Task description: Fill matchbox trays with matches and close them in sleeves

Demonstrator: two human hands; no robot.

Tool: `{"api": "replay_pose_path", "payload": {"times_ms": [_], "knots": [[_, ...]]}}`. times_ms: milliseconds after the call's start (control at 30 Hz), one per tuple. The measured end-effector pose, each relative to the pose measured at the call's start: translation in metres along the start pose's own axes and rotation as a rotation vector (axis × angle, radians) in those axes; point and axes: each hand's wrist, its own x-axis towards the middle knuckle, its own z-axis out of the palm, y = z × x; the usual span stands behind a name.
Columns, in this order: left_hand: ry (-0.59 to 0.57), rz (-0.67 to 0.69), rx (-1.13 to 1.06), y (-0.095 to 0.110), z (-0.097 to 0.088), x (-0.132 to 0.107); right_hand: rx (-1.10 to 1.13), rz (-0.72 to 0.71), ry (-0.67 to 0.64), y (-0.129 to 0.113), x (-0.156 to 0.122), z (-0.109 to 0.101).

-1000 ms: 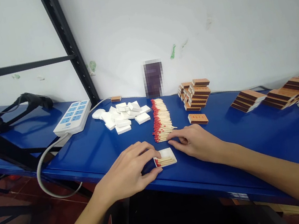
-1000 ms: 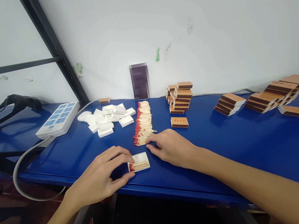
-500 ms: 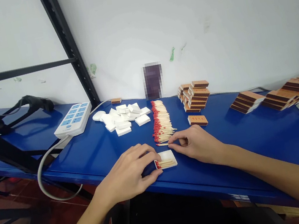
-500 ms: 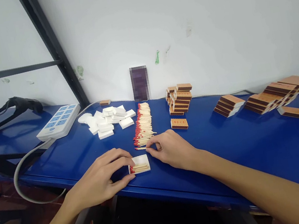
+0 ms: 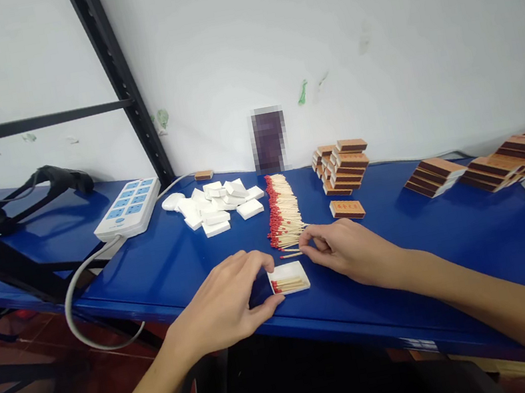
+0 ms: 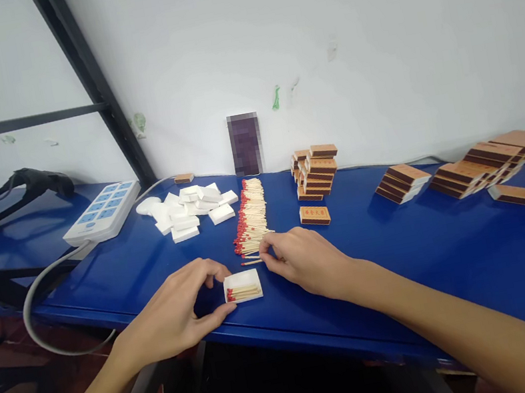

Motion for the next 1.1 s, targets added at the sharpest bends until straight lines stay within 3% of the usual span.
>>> {"api": "replay_pose_path", "payload": {"times_ms": [367,733,867,1100], "knots": [[-0.026,-0.024,-0.005,0.001,-0.001,0.002,0.076,-0.062,-0.117,0.003,0.0,0.0],[-0.007,-0.013,-0.005,0.001,-0.001,0.001,-0.147,-0.155,-0.108,0.004,-0.006,-0.009],[0.006,-0.007,-0.011,0.001,-0.001,0.001,-0.044,-0.141,-0.069,-0.001,-0.007,-0.015],[-0.005,-0.008,-0.019,0.001,-0.001,0.001,0.15,-0.214,-0.156,-0.023,-0.01,-0.002]]}}
